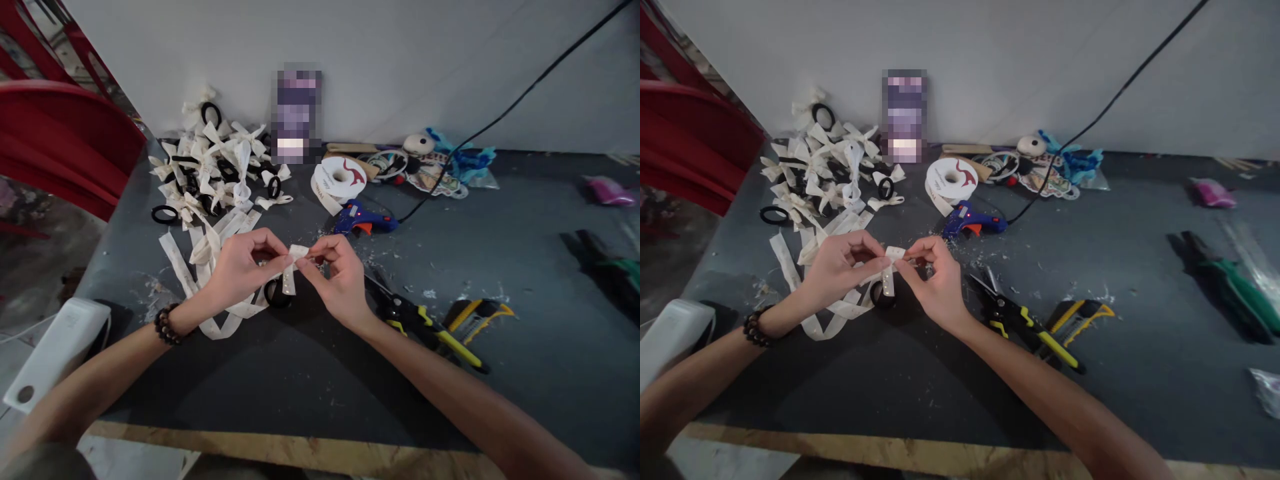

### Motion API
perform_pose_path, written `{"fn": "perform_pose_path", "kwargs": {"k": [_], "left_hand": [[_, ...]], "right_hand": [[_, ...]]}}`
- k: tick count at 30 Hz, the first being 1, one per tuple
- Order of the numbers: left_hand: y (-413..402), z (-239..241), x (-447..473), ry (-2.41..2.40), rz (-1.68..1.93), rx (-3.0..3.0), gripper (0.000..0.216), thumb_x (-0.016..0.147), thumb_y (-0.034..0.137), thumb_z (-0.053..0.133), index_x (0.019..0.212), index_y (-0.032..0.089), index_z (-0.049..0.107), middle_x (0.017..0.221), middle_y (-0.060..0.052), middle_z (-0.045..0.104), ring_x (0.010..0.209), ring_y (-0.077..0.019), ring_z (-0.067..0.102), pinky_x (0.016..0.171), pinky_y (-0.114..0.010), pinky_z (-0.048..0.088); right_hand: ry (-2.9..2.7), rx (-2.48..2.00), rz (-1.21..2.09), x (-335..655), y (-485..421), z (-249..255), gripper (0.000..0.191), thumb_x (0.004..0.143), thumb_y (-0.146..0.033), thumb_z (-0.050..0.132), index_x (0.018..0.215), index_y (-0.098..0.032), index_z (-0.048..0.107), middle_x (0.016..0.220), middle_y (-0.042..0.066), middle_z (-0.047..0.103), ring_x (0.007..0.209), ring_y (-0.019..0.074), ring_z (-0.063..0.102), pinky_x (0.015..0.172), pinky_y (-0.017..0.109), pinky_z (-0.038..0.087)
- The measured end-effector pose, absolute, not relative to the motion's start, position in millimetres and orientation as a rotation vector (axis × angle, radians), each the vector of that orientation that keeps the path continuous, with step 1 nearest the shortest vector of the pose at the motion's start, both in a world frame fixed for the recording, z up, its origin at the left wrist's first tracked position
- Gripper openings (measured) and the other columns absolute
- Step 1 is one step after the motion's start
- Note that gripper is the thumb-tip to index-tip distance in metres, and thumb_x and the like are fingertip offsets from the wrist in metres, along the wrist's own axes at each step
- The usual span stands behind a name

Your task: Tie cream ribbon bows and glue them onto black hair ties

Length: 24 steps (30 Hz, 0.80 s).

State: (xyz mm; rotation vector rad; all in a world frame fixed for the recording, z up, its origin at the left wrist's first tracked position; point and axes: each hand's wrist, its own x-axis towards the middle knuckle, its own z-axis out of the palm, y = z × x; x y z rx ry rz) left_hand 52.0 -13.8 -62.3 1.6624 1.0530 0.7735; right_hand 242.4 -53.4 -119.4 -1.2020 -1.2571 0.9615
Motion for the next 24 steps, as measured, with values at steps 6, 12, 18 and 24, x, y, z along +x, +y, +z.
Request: {"fn": "perform_pose_path", "kwargs": {"k": [6, 12, 18, 24], "left_hand": [[-13.9, -66.4, 51.3, 1.053, 0.770, 1.674, 0.017, 0.091, 0.033, 0.076, 0.086, 0.018, 0.070, 0.080, -0.004, 0.071, 0.070, -0.0139, 0.067, 0.064, -0.025, 0.056], [-17.0, -61.1, 54.5, 1.008, 0.782, 1.758, 0.008, 0.092, 0.026, 0.075, 0.092, 0.018, 0.076, 0.087, -0.005, 0.077, 0.076, -0.0149, 0.070, 0.067, -0.025, 0.057], [-15.5, -68.0, 52.8, 0.997, 0.785, 1.655, 0.019, 0.086, 0.036, 0.085, 0.090, 0.018, 0.080, 0.087, -0.006, 0.079, 0.075, -0.0160, 0.071, 0.067, -0.026, 0.059], [-15.1, -62.9, 52.0, 1.050, 0.759, 1.658, 0.023, 0.085, 0.040, 0.085, 0.082, 0.018, 0.080, 0.081, -0.006, 0.077, 0.070, -0.0157, 0.070, 0.061, -0.025, 0.057]], "right_hand": [[-1.314, -1.192, 0.917, 241.8, -55.7, -121.1, 0.021, 0.088, -0.032, 0.077, 0.098, -0.027, 0.059, 0.090, 0.000, 0.070, 0.081, 0.0177, 0.068, 0.075, 0.034, 0.056], [-1.236, -1.208, 0.941, 242.6, -52.3, -120.4, 0.020, 0.089, -0.030, 0.075, 0.099, -0.027, 0.058, 0.089, -0.001, 0.070, 0.081, 0.0173, 0.068, 0.074, 0.034, 0.055], [-1.225, -1.217, 0.947, 242.3, -53.7, -120.6, 0.022, 0.088, -0.030, 0.076, 0.101, -0.027, 0.058, 0.090, -0.001, 0.072, 0.084, 0.0181, 0.070, 0.078, 0.035, 0.055], [-1.287, -1.185, 0.917, 244.0, -54.1, -124.2, 0.019, 0.093, -0.030, 0.073, 0.102, -0.026, 0.057, 0.093, 0.000, 0.072, 0.084, 0.0172, 0.070, 0.078, 0.034, 0.054]]}}
